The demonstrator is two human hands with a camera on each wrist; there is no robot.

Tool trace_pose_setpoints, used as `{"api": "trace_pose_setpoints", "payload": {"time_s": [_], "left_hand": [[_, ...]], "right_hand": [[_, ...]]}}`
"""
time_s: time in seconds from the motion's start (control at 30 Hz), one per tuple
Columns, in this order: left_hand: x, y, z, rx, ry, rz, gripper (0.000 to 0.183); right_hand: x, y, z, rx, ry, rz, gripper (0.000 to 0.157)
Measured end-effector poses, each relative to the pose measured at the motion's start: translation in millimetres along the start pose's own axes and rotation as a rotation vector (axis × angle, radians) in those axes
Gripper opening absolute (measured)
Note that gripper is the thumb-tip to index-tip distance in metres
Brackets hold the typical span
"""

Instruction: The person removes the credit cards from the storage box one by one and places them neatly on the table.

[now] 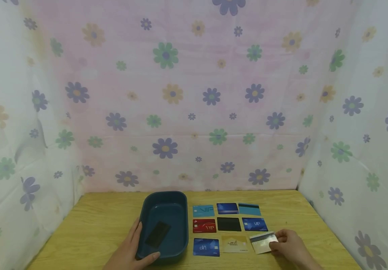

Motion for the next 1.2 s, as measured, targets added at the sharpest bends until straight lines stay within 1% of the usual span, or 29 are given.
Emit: {"api": "trace_pose_setpoints", "payload": {"time_s": [0.07, 0.13, 0.17, 0.3, 0.4, 0.7, 0.87, 1.03, 1.2], "left_hand": [[-0.1, -0.2, -0.1, -0.002, 0.004, -0.001, 0.114], [-0.2, -0.4, -0.2, -0.001, 0.01, -0.001, 0.115], [-0.3, -0.4, -0.4, -0.003, 0.013, -0.002, 0.114], [-0.6, -0.3, -1.5, -0.009, 0.018, -0.007, 0.115], [-0.6, -0.1, -2.1, -0.006, 0.013, -0.008, 0.115], [-1.9, -1.2, -2.5, -0.004, 0.001, 0.005, 0.115], [-2.4, -1.8, -2.9, -0.008, 0.002, 0.002, 0.115], [-2.4, -2.0, -3.3, -0.008, 0.001, 0.002, 0.114], [-2.1, -0.9, -2.0, -0.009, 0.007, 0.001, 0.116]], "right_hand": [[0.8, -2.1, 0.0, 0.081, 0.052, 0.012, 0.032], [1.2, -5.0, 0.5, 0.169, 0.084, 0.027, 0.032], [1.4, -6.4, 0.9, 0.209, 0.092, 0.033, 0.032], [2.3, -9.0, 1.6, 0.278, 0.086, 0.028, 0.031], [3.5, -9.5, 0.4, 0.274, 0.078, 0.02, 0.029], [3.8, -12.4, -3.5, 0.346, 0.085, 0.081, 0.021], [2.8, -12.6, -5.7, 0.347, 0.08, 0.079, 0.017], [3.1, -12.3, -6.1, 0.362, 0.072, 0.075, 0.016], [5.3, -14.7, -5.9, 0.402, 0.067, 0.09, 0.018]]}}
Point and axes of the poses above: each hand's wrist, its own x-axis away from the middle knuckle, its own z-axis out of the back of the hand, y = z × x, the point moved 5 cm from there along -x, towards the middle knuckle, and after that the axes turned 12 degrees about -x, right-handed, at the moved point
